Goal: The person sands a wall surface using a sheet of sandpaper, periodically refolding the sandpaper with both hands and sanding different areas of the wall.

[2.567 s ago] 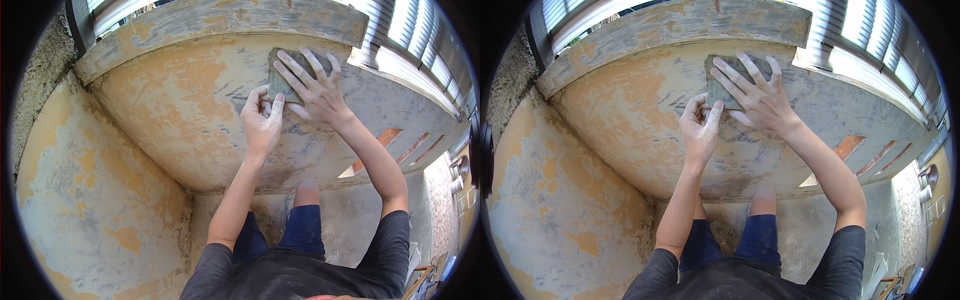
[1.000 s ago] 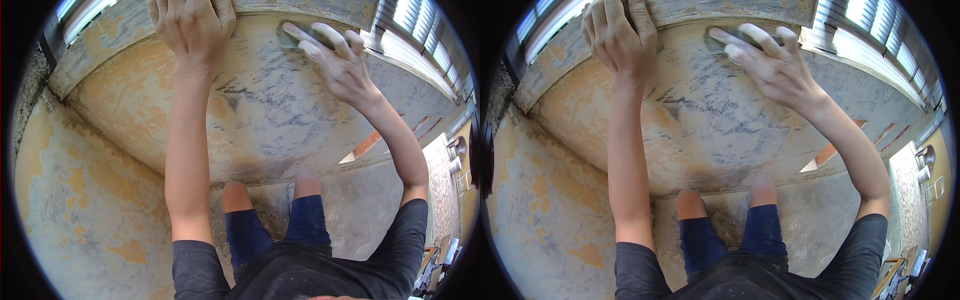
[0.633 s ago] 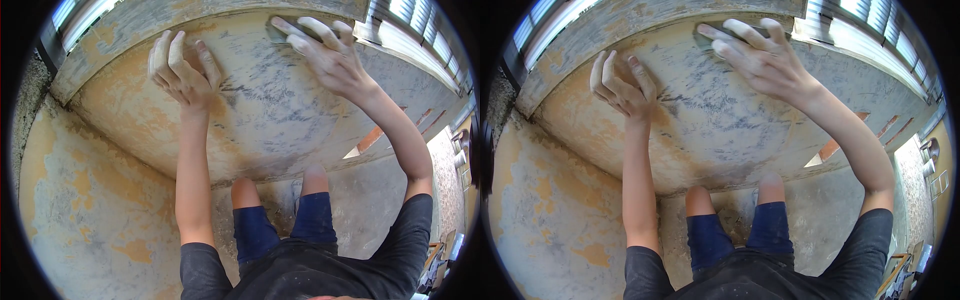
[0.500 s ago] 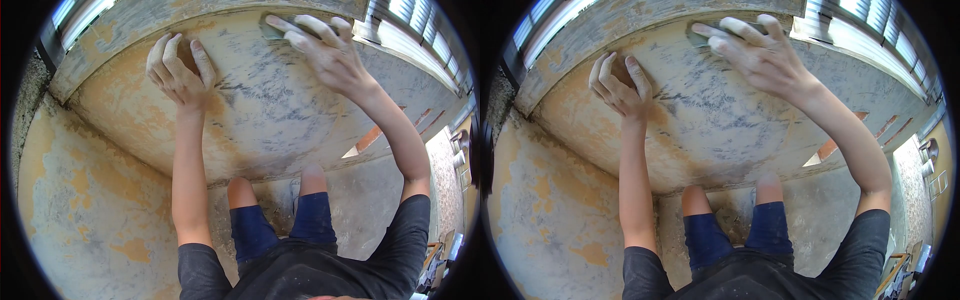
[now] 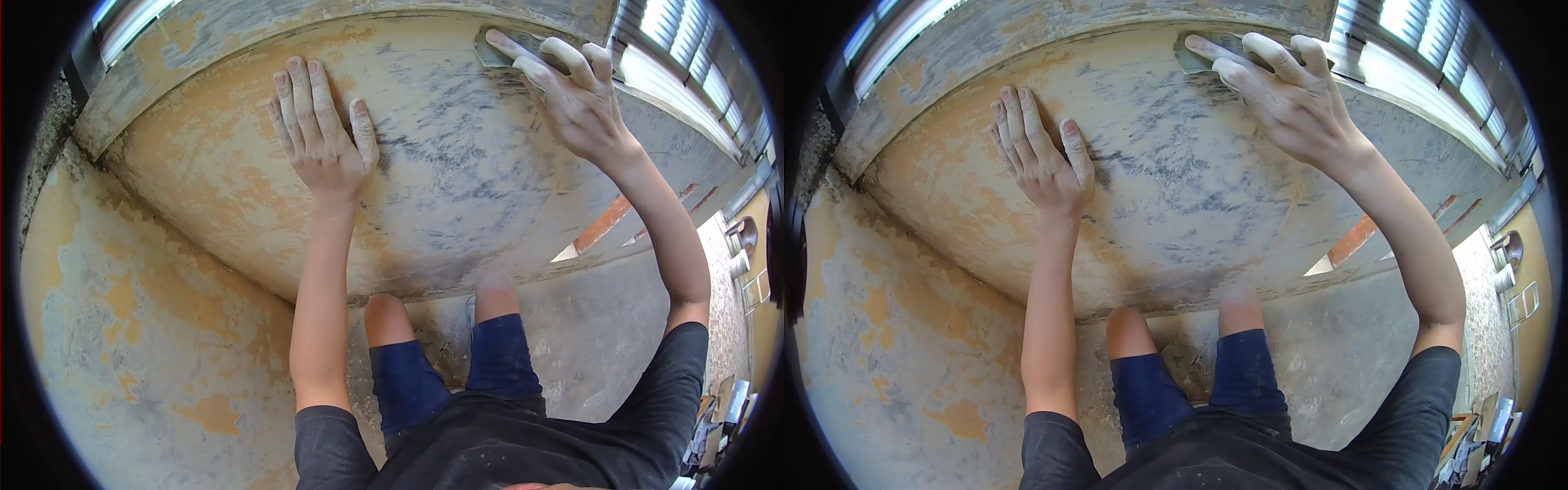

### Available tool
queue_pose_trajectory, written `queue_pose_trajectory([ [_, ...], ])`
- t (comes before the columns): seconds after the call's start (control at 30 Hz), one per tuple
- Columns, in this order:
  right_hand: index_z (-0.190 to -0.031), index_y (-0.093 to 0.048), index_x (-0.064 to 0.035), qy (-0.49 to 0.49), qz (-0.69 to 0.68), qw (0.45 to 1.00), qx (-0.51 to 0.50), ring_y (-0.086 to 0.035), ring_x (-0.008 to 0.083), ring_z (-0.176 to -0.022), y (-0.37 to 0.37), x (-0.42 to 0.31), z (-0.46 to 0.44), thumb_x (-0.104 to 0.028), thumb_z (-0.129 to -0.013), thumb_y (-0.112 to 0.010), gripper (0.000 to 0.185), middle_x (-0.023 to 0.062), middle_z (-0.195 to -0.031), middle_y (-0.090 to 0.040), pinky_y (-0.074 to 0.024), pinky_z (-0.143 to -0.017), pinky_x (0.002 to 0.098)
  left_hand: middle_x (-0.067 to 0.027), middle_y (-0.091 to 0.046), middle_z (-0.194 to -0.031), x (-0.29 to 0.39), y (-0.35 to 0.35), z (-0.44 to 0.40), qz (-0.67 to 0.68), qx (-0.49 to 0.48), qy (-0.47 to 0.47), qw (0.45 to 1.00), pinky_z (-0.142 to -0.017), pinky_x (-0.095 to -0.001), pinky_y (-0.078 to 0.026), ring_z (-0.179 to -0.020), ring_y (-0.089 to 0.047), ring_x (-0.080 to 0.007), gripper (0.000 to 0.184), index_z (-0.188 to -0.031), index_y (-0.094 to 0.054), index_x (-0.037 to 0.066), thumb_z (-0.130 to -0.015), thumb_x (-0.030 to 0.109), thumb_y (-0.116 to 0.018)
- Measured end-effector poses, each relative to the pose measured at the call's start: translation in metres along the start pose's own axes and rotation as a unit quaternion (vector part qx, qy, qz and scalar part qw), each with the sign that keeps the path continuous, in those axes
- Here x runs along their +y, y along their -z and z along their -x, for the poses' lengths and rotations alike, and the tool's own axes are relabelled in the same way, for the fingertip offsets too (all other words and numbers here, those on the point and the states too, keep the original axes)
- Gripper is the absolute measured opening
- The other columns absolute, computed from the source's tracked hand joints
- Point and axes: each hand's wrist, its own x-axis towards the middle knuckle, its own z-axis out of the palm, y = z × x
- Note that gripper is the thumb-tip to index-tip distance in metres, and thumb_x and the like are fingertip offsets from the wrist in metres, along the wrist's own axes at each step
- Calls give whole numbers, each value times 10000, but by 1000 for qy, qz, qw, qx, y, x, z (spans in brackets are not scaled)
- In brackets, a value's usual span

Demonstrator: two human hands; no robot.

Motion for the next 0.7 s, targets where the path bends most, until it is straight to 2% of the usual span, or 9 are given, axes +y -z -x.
queue_pose_trajectory([
  [0.13,-1285,-667,-180,-53,-72,995,38,-476,116,-1176,-11,-23,-27,-235,-1044,-587,259,-113,-1487,-601,-344,-977,325,-182,-459,-1636,-1,0,-1,0,1,-4,1000,-1296,-508,-245,-1553,-378,-350,606,-1566,-477,3,-1048,315,-521],
  [0.2,-1280,-663,-180,-17,-35,998,42,-475,122,-1172,-4,-27,-44,-224,-1042,-589,253,-102,-1430,-618,-345,-972,331,-180,-464,-1634,-1,1,1,9,2,-3,1000,-1297,-507,-243,-1552,-382,-350,607,-1566,-477,2,-1047,315,-521],
  [0.27,-1316,-663,-177,-25,-56,998,28,-480,130,-1151,-4,-14,-26,-227,-1041,-588,290,-104,-1409,-626,-352,-965,332,-176,-473,-1629,-3,1,3,12,1,-10,1000,-1298,-510,-241,-1550,-386,-351,606,-1564,-480,2,-1043,310,-525],
  [0.33,-1330,-658,-165,12,3,1000,-4,-478,130,-1138,4,-1,-7,-237,-1042,-588,306,-83,-1346,-637,-357,-952,327,-175,-476,-1628,-1,1,6,10,3,-5,1000,-1298,-512,-241,-1549,-388,-353,604,-1561,-485,3,-1041,307,-528],
  [0.4,-1337,-658,-151,22,-2,1000,10,-481,129,-1127,-5,0,-5,-225,-1045,-571,313,-67,-1349,-641,-359,-937,315,-173,-479,-1626,-1,0,5,0,5,-3,1000,-1298,-514,-241,-1547,-391,-355,601,-1558,-489,3,-1039,303,-531],
  [0.47,-1287,-662,-157,26,13,999,19,-481,129,-1125,-8,-20,-29,-226,-1034,-579,275,-53,-1286,-648,-355,-948,335,-209,-456,-1629,1,1,6,9,-3,-8,1000,-1289,-527,-237,-1549,-374,-382,592,-1570,-459,-15,-1068,294,-516],
  [0.5,-1252,-659,-163,3,-44,998,39,-490,134,-1140,-16,-34,-46,-239,-1016,-597,255,-40,-1261,-655,-347,-971,362,-209,-456,-1629,0,2,6,6,-5,-9,1000,-1289,-527,-237,-1549,-374,-382,592,-1570,-459,-15,-1068,294,-516],
  [0.6,-1212,-653,-164,22,-33,999,33,-491,127,-1188,-15,-62,-87,-259,-1001,-620,234,-16,-1230,-658,-336,-999,385,-208,-462,-1626,-1,4,7,18,-5,-5,1000,-1288,-527,-243,-1547,-382,-379,590,-1565,-468,-17,-1063,290,-521],
  [0.7,-1214,-668,-155,31,-37,999,20,-496,112,-1220,-11,-38,-53,-209,-1001,-610,227,-8,-1268,-672,-358,-977,354,-206,-465,-1625,-4,5,8,27,-8,-11,1000,-1287,-522,-248,-1546,-387,-371,586,-1564,-474,-12,-1062,288,-521],
])
